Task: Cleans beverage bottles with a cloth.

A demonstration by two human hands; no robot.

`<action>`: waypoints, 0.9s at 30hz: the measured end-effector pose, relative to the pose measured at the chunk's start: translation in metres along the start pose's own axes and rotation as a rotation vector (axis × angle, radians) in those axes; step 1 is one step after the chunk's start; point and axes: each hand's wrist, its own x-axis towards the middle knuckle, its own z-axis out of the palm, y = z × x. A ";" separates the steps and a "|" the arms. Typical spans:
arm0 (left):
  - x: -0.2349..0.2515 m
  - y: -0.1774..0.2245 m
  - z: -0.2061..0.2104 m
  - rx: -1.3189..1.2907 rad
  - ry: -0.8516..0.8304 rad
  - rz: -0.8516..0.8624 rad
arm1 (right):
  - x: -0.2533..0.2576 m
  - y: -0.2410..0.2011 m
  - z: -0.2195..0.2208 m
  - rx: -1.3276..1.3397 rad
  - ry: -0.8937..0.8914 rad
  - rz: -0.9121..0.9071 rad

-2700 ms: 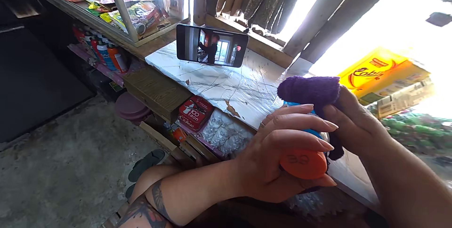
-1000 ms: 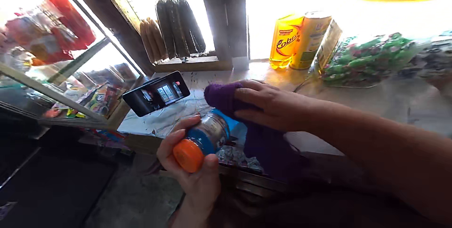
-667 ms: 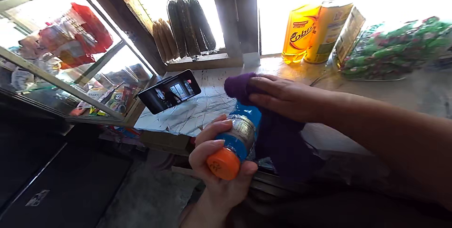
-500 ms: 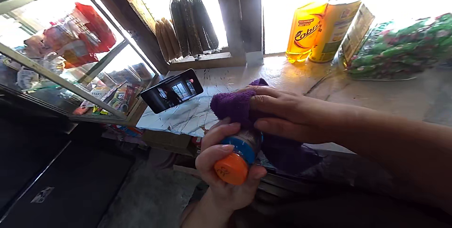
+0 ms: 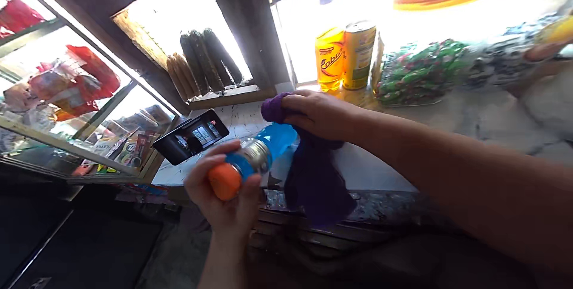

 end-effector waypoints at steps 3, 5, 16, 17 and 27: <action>0.037 -0.013 0.001 0.173 -0.116 0.022 | 0.001 0.011 -0.003 -0.037 -0.001 0.076; 0.064 -0.023 0.009 0.311 -0.191 0.005 | 0.002 0.012 -0.007 -0.046 0.000 0.116; 0.169 -0.094 0.044 0.710 -0.309 -0.577 | 0.005 0.015 -0.014 -0.039 -0.114 0.167; 0.169 -0.092 0.048 0.724 -0.305 -0.586 | 0.005 0.014 -0.015 -0.043 -0.137 0.175; 0.170 -0.076 0.060 0.896 -0.296 -0.153 | 0.006 0.004 -0.021 -0.075 -0.283 0.149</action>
